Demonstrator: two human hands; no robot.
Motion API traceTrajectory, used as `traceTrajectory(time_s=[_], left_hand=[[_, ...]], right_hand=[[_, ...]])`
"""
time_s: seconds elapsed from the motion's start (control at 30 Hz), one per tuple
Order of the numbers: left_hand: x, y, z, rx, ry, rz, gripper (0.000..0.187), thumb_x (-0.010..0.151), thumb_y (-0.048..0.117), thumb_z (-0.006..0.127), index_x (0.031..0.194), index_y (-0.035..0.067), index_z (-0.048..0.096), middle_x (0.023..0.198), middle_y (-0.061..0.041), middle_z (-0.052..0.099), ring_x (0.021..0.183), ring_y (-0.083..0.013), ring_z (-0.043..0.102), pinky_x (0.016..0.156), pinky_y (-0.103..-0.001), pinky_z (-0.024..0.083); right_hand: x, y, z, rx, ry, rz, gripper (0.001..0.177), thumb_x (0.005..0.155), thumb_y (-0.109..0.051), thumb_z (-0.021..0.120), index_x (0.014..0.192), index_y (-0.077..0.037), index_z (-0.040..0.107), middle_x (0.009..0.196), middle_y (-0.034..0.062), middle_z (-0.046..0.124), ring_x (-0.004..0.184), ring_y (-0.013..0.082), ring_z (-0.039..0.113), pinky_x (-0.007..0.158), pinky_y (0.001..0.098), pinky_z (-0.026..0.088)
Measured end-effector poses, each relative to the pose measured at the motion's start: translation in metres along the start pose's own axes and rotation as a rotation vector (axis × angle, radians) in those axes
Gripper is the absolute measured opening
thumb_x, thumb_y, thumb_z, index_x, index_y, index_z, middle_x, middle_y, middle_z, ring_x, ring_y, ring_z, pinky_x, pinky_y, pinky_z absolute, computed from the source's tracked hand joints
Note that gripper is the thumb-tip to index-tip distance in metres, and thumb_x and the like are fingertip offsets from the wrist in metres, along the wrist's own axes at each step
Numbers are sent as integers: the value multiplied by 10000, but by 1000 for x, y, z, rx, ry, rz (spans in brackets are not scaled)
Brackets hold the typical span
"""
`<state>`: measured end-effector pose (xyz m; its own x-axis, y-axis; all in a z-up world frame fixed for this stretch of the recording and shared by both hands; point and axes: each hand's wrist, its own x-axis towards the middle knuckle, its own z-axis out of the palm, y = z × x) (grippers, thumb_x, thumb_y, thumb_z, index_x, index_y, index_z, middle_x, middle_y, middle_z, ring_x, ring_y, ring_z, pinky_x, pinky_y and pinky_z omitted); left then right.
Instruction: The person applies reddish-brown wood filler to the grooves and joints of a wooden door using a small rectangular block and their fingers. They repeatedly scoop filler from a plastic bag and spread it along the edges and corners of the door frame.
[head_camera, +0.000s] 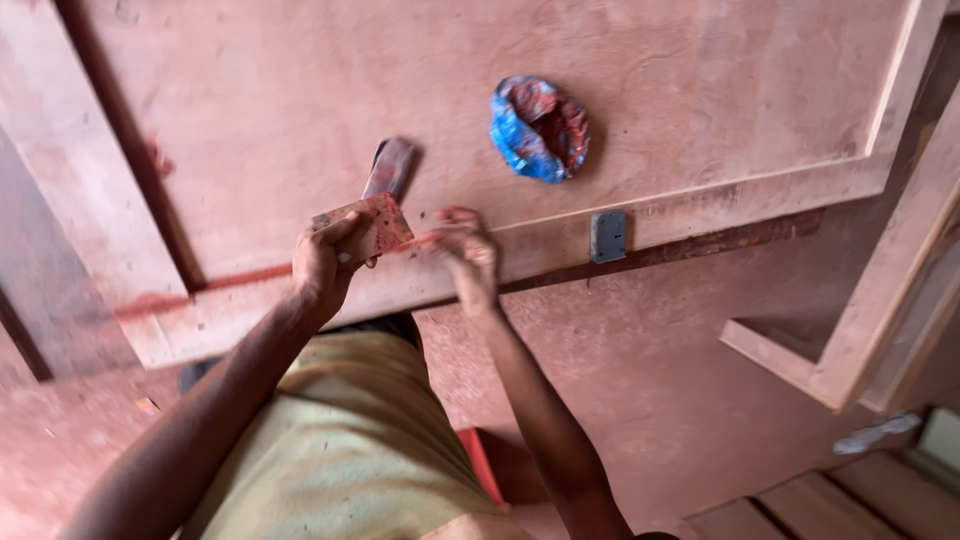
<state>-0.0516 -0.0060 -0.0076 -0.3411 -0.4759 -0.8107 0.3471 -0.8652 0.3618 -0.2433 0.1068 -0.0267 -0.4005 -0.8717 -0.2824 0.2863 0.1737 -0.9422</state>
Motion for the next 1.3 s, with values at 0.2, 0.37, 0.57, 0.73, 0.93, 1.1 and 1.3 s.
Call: traceTrajectory(time_s=[0.2, 0.37, 0.57, 0.73, 0.93, 1.1, 1.3], left_hand=[[33, 8, 68, 392, -64, 119, 216, 980, 160, 615, 1000, -48, 667, 791, -132, 669, 614, -222, 647, 527, -364, 547], [51, -4, 113, 442, -270, 155, 264, 1022, 163, 610, 909, -73, 638, 758, -142, 649, 619, -224, 624, 553, -363, 556], [57, -11, 110, 468, -142, 53, 192, 969, 168, 595, 890, 1, 647, 745, -101, 658, 610, -204, 639, 535, -350, 547], [51, -13, 74, 433, -75, 65, 196, 1011, 164, 634, 934, -16, 631, 735, -82, 591, 588, -181, 556, 558, -358, 541], [35, -16, 45, 375, -145, 83, 312, 1078, 185, 636, 870, -34, 559, 704, -40, 509, 598, -156, 513, 584, -366, 551], [11, -11, 42, 359, -59, 102, 247, 1027, 188, 629, 1007, -53, 677, 740, -101, 584, 618, -189, 570, 583, -369, 572], [-17, -8, 3, 227, -55, 206, 248, 999, 184, 602, 1020, -55, 666, 841, -123, 692, 692, -203, 659, 561, -359, 561]], right_hand=[[64, -40, -90, -15, 515, -32, 309, 1024, -268, 638, 1273, -105, 720, 1310, -1, 710, 1058, 80, 617, 836, 256, 488], [100, -42, -142, -10, 698, -127, 249, 990, -188, 709, 1201, -61, 742, 1224, 38, 752, 1052, 99, 676, 814, 263, 515], [61, -13, -162, -345, 456, 51, 127, 910, -134, 794, 980, -28, 795, 978, 55, 804, 805, 122, 699, 747, 258, 569], [30, -1, -145, -945, 279, -1, 120, 843, -159, 827, 948, -106, 802, 1035, 13, 730, 1007, 162, 646, 903, 354, 536], [16, -14, -136, -1391, 74, -267, 234, 901, -143, 805, 1132, -153, 774, 1212, 70, 637, 1147, 261, 550, 978, 471, 408], [-1, -25, -143, -1598, 3, -406, 398, 894, -102, 720, 1286, -166, 704, 1290, 111, 631, 1176, 283, 551, 1000, 501, 402], [7, -21, -134, -1433, -100, -179, 328, 972, -24, 630, 1276, -139, 671, 1097, 59, 693, 1063, 265, 623, 982, 468, 463]])
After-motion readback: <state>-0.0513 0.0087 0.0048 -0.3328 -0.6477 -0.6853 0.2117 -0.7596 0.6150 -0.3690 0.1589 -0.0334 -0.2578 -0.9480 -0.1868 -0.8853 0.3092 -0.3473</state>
